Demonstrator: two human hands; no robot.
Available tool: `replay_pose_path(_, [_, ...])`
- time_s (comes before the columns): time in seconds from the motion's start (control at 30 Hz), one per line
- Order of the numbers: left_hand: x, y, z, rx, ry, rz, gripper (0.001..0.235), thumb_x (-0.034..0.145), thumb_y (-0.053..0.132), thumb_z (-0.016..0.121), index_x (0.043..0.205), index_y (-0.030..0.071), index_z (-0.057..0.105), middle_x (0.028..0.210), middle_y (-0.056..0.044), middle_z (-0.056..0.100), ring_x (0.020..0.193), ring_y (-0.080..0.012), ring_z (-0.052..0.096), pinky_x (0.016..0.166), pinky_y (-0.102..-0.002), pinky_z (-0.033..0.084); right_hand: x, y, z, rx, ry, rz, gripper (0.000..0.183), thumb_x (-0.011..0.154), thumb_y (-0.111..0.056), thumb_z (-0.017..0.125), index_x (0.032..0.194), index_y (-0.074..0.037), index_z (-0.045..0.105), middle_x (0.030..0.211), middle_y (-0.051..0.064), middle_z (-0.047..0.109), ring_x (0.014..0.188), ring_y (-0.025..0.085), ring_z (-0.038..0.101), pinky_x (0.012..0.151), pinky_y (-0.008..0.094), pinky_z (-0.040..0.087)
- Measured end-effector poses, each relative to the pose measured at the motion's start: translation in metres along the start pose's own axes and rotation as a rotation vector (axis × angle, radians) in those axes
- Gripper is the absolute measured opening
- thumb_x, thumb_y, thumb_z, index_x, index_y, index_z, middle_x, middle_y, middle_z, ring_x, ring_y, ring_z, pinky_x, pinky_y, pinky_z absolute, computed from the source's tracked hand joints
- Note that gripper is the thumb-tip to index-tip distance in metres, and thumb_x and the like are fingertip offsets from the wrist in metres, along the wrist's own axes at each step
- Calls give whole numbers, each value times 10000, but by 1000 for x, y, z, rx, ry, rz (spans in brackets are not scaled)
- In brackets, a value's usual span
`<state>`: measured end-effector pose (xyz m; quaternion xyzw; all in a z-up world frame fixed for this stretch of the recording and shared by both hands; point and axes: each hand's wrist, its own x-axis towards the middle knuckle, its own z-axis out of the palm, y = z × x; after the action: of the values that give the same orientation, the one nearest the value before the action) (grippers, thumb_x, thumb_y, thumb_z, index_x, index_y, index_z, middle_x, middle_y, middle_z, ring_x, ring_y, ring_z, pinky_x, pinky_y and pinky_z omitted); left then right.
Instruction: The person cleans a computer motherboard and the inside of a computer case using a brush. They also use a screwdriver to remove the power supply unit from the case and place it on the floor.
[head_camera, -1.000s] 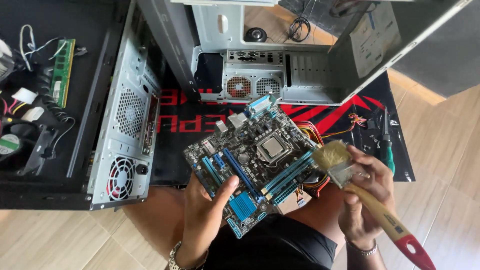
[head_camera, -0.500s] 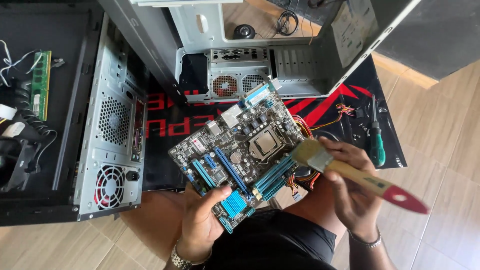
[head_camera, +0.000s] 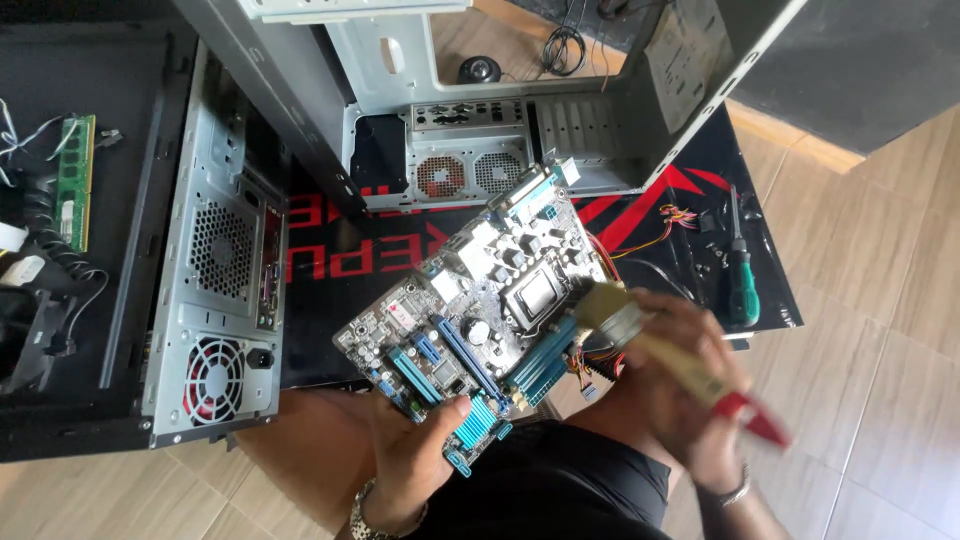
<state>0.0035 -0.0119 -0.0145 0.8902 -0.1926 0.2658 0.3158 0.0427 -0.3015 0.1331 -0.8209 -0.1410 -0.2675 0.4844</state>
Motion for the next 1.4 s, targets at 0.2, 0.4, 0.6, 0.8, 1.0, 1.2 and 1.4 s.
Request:
replay_pose_path(0.2, [-7,-11,3,-92,27,94,540,741,-193,738,1148,155,669,729,114,467,471,-99,193,420,-287,159,-8,-2,-4,35,-77,-115,138,980,-257,604,972,-142,679,1200,119,716,1085,241,706,910,318,546])
replay_pose_path(0.4, [-17,-22,12,-141,115,176,430,820,-66,805,1204,61,660,970,0,699,497,-74,464,354,-193,334,1,-36,1,452,-382,-101,213,988,-230,654,1108,-54,650,1277,255,663,1188,401,723,964,426,648])
replay_pose_path(0.6, [-4,8,-5,-819,136,-763,641,773,172,809,556,244,210,503,124,176,414,-15,131,379,-249,114,1,-14,0,-167,5,-197,177,1005,-210,587,1099,-69,639,1298,203,654,1153,337,747,881,356,596])
replay_pose_path(0.8, [-12,9,-16,-499,-140,-1562,648,717,364,927,509,204,336,455,53,382,383,-87,404,381,-225,260,2,-12,3,3,86,-185,192,1011,-111,587,1152,18,606,1348,231,592,1276,414,679,1129,525,595])
replay_pose_path(1.0, [56,50,-45,-506,-324,-1850,591,752,368,801,1080,-122,767,1126,-239,792,1061,-312,771,822,-355,643,2,-29,-12,447,-461,28,456,933,-323,720,1285,-49,627,1326,171,686,1268,342,697,1042,464,653])
replay_pose_path(1.2, [-43,-6,8,-532,-195,-1374,540,764,361,926,462,146,534,461,83,360,367,-66,343,356,-219,225,-33,4,6,321,-144,-124,628,883,-183,787,1411,4,503,1369,262,615,1232,380,714,958,383,706])
replay_pose_path(1.4, [37,39,-36,-435,-464,-1839,502,755,483,866,664,39,649,713,-76,699,663,-167,712,538,-211,520,6,-10,-4,-66,53,-121,224,999,-139,624,1171,0,591,1333,253,613,1244,430,695,1052,480,621])
